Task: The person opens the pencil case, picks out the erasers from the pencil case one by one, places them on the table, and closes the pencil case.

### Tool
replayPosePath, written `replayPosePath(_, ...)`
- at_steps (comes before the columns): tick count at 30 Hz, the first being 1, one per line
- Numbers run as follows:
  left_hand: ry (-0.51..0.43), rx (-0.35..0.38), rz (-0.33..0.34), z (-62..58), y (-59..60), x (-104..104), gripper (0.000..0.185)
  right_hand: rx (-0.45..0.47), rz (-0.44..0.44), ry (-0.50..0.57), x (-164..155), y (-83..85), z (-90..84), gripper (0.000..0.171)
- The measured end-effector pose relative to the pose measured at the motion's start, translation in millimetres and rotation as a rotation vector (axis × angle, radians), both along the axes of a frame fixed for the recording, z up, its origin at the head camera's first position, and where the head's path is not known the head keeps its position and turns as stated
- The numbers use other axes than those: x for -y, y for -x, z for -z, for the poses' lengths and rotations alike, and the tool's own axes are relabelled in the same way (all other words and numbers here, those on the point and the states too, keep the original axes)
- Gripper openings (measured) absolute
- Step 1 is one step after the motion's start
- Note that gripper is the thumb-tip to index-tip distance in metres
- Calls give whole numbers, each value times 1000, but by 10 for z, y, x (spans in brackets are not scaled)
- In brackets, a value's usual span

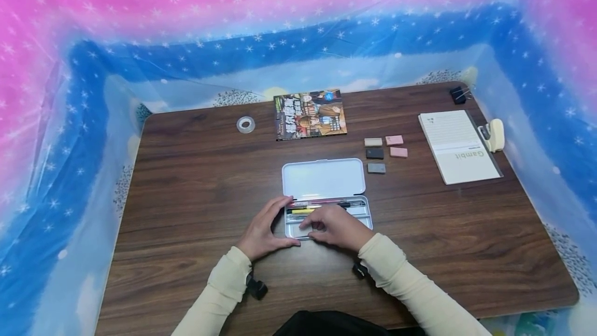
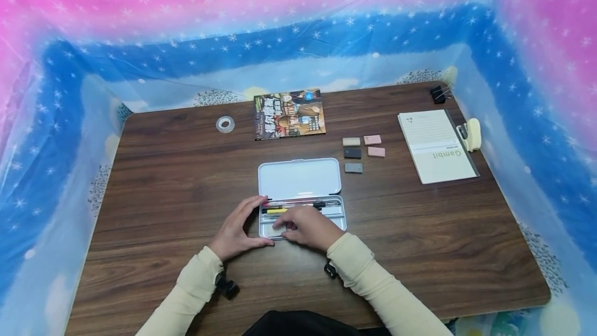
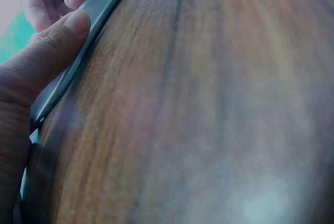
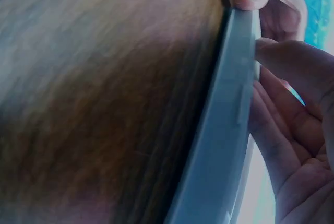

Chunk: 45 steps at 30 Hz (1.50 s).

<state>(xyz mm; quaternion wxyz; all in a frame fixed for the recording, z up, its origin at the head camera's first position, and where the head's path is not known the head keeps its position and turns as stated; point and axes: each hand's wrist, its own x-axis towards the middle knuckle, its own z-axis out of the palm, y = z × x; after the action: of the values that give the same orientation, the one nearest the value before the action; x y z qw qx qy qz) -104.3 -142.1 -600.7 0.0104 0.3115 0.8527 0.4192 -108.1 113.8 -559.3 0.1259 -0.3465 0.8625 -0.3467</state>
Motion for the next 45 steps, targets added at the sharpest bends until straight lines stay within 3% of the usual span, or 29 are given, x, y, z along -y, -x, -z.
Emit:
replayPosePath(8,23,26,-20,-9,-1,-6,109,-118,10,12,19,-76,-4,21)
replayPosePath(13,18,18,-19,-5,-11,-10,110,-168,65,138,-101,-45,8,25)
replayPosePath(17,15,15,-25,-4,-13,-18,111,-256,169,223,-486,125,-79,31)
replayPosePath(23,26,43,-30,-2,-17,-11,110,-369,456,179,-1487,465,-74,35)
replayPosePath(27,27,47,-32,6,-17,-7,111,-312,548,131,-1976,605,48,29)
replayPosePath(34,27,19,-27,12,-13,-9,111,-190,531,18,-2246,713,252,25)
replayPosePath(41,22,46,-29,1,-24,-17,110,19,646,117,-2319,723,377,27)
replayPosePath(45,32,59,-38,-10,-26,-23,109,76,665,159,-2327,722,384,28)
